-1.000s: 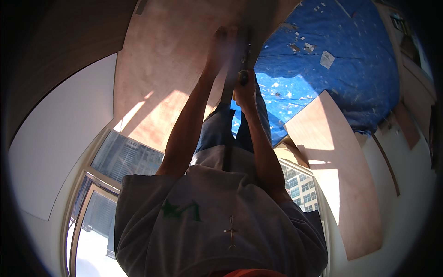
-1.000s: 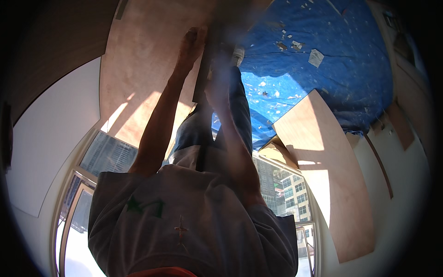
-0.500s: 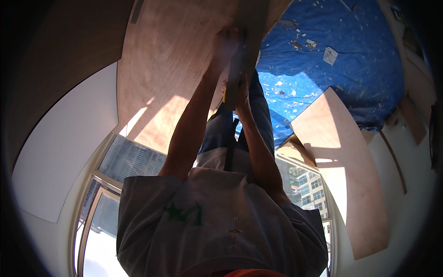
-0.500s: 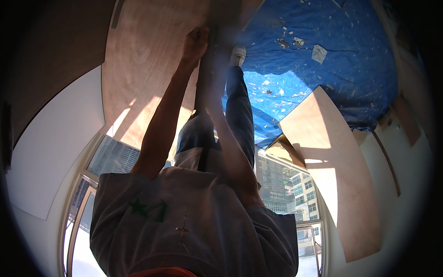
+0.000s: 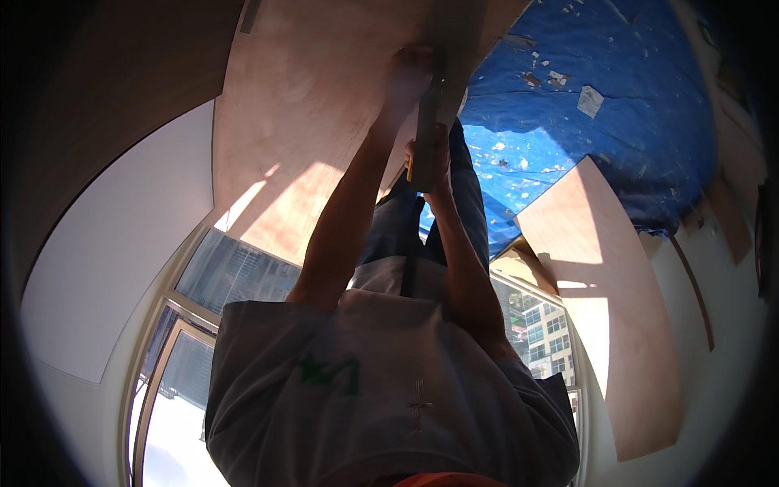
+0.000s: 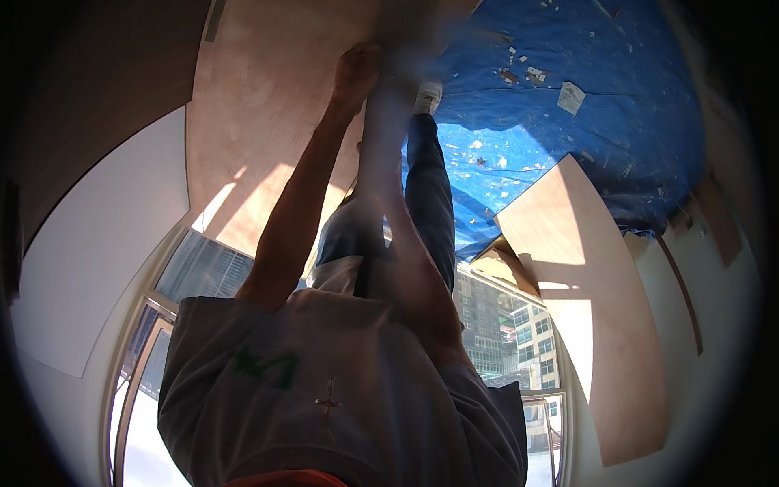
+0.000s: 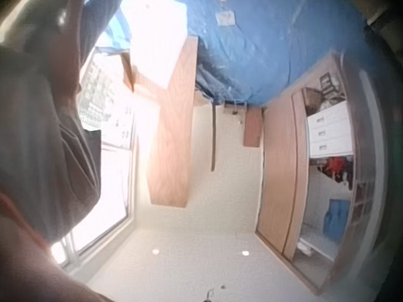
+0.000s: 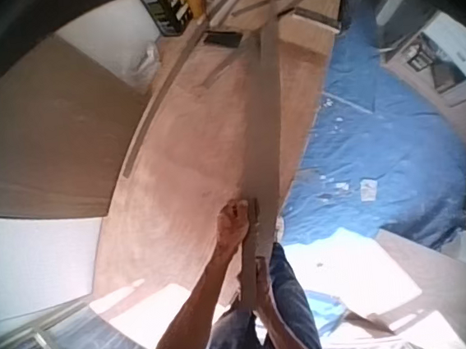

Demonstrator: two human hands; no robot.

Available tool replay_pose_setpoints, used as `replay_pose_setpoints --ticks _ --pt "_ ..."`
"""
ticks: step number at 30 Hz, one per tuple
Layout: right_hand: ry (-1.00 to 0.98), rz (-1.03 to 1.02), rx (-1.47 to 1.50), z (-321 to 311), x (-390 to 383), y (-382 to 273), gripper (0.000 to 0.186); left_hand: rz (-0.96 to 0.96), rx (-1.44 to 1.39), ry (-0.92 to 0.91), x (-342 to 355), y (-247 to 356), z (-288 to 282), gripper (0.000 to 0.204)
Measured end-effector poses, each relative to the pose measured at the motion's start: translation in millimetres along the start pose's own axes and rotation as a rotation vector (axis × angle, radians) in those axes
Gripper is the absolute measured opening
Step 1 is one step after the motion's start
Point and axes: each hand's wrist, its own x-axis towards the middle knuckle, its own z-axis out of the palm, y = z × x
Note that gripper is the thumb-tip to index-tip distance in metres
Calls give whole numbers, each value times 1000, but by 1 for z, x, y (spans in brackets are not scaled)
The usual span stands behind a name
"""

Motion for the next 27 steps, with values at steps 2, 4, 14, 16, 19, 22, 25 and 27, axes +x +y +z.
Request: replay_pose_setpoints --ticks 2,4,14,16,19,22,25,27 --pt "-81 210 358 -2 2 -8 17 -34 64 -65 0 -12 1 36" --pt "-44 298 415 -1 1 -15 18 -76 164 -204 0 -18 -2 32" --pt "101 192 -25 4 0 -40 37 -267 -64 -289 11 21 -18 19" --pt "119 103 18 8 -1 -41 41 -292 -113 -274 12 21 -21 37" --pt "133 56 -75 8 -2 -43 42 -190 -41 -281 12 13 -21 37" --pt "138 45 -121 6 -1 -44 43 -150 -92 -263 8 6 -18 37" --pt "142 19 -144 5 0 -47 45 -222 -101 -237 0 2 -13 38" --pt "142 10 -158 4 -1 -50 46 -211 -109 -237 -1 0 -12 37"
